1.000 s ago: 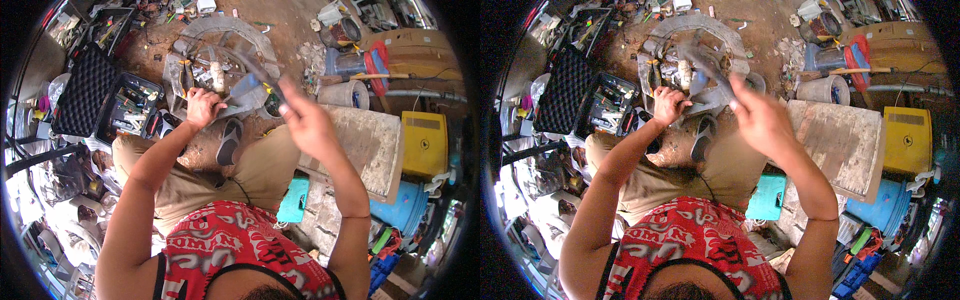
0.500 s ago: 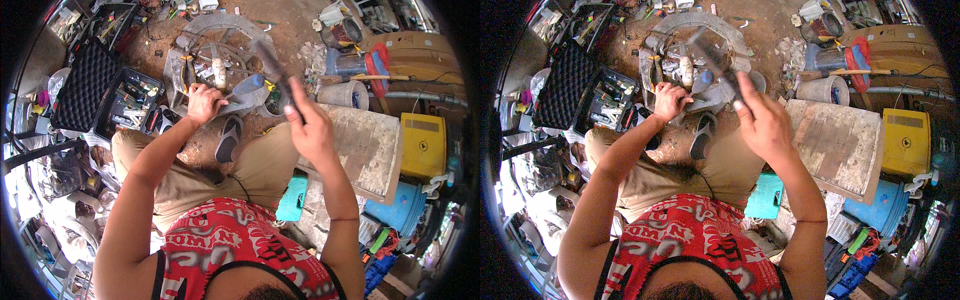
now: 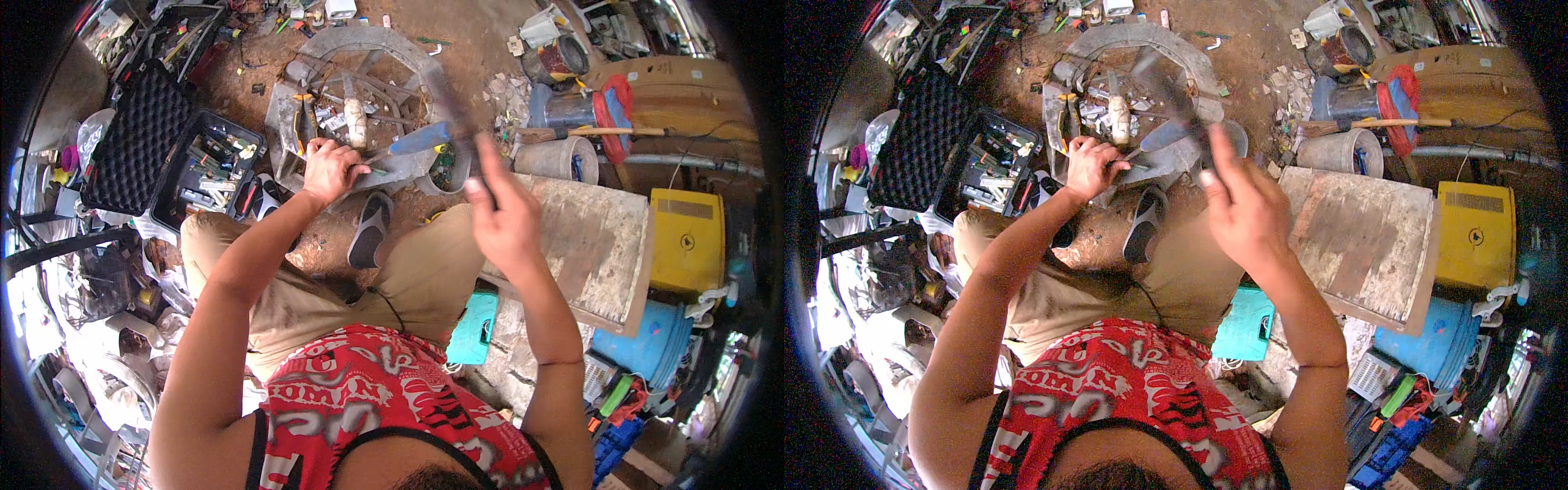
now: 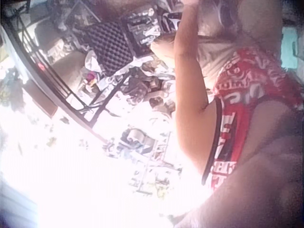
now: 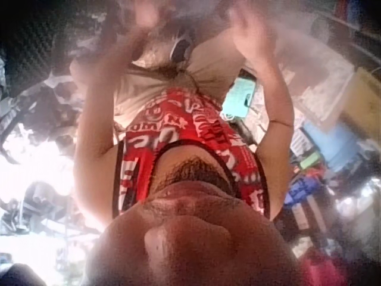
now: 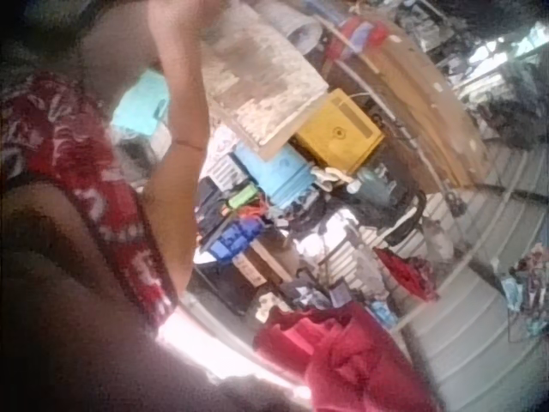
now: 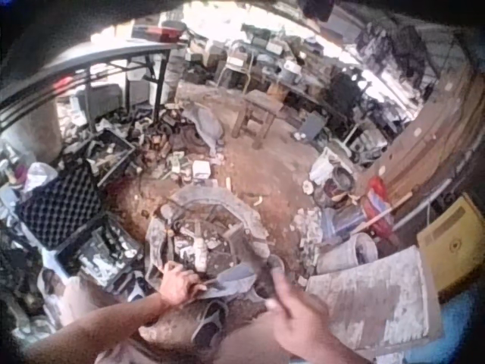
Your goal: The person disassembles an electronic circuit board using a file and a screwdriver, removing small components and placing them into a toolbox.
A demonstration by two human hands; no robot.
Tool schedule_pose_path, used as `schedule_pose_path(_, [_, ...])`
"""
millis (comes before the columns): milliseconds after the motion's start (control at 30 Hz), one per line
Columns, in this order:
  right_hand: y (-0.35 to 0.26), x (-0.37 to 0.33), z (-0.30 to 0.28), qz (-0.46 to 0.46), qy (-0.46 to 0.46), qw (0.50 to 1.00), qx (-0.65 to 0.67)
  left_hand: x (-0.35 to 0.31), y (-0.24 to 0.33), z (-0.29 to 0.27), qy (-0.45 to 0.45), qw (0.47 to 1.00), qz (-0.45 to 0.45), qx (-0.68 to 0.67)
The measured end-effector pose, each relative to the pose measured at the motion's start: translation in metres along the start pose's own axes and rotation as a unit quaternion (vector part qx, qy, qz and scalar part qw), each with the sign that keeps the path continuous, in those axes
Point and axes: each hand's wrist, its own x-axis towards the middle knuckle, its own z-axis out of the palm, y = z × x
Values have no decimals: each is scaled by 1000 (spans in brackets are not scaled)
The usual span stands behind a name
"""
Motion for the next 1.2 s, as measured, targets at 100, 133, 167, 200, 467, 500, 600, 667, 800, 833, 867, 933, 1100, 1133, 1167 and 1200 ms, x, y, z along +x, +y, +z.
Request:
schedule_pose_path(100, [-13, 13, -31, 7, 107, 993, 56, -8, -2, 2, 4, 1000, 9, -1])
schedule_pose_path(133, [-11, 19, -36, -18, 117, 992, 48, -10, -4, 1, 0, 1000, 3, 4])
schedule_pose_path(167, [-9, 21, -36, -10, 113, 991, 65, -13, -7, -1, -5, 1000, -3, 9])
schedule_pose_path(200, [-8, 21, -39, -2, 107, 992, 73, -13, -4, -1, -5, 1000, -9, 7])
schedule_pose_path(467, [-4, -9, -11, 91, -125, 987, 44, -9, -1, 3, -2, 1000, 3, 4])
schedule_pose_path(500, [-4, -10, -9, 81, -129, 988, 38, -10, -2, 3, -5, 1000, 1, 6])
schedule_pose_path(600, [-2, -5, -20, 16, 65, 996, 61, -10, -5, 2, 4, 1000, 5, 5])
schedule_pose_path(667, [5, -9, -22, 60, 145, 985, 77, -15, -5, 1, 1, 1000, 3, 4])
schedule_pose_path(800, [14, -23, 13, 1, -65, 996, -64, -10, -2, 0, -14, 1000, 2, 7])
schedule_pose_path(833, [17, -24, 24, -21, -19, 999, -38, -11, -4, -1, -17, 1000, 4, 9])
schedule_pose_path(867, [19, -21, 30, 0, 14, 1000, 27, -10, -6, -3, -21, 1000, 6, 10])
schedule_pose_path(933, [18, -20, 38, 91, 67, 974, 196, -7, -3, -4, -18, 1000, 12, 12])
schedule_pose_path(1100, [15, 20, 62, 128, -18, 924, 359, -10, -6, 1, 10, 1000, 18, 18])
schedule_pose_path(1133, [11, 30, 68, 130, -31, 933, 333, -9, -5, 1, 5, 1000, 19, 10])
schedule_pose_path(1167, [18, 33, 82, 113, -37, 927, 355, -9, -4, 1, 0, 1000, 20, 2])
schedule_pose_path(1200, [14, 35, 85, 123, -37, 921, 368, -10, -4, -2, -6, 1000, 17, -3])
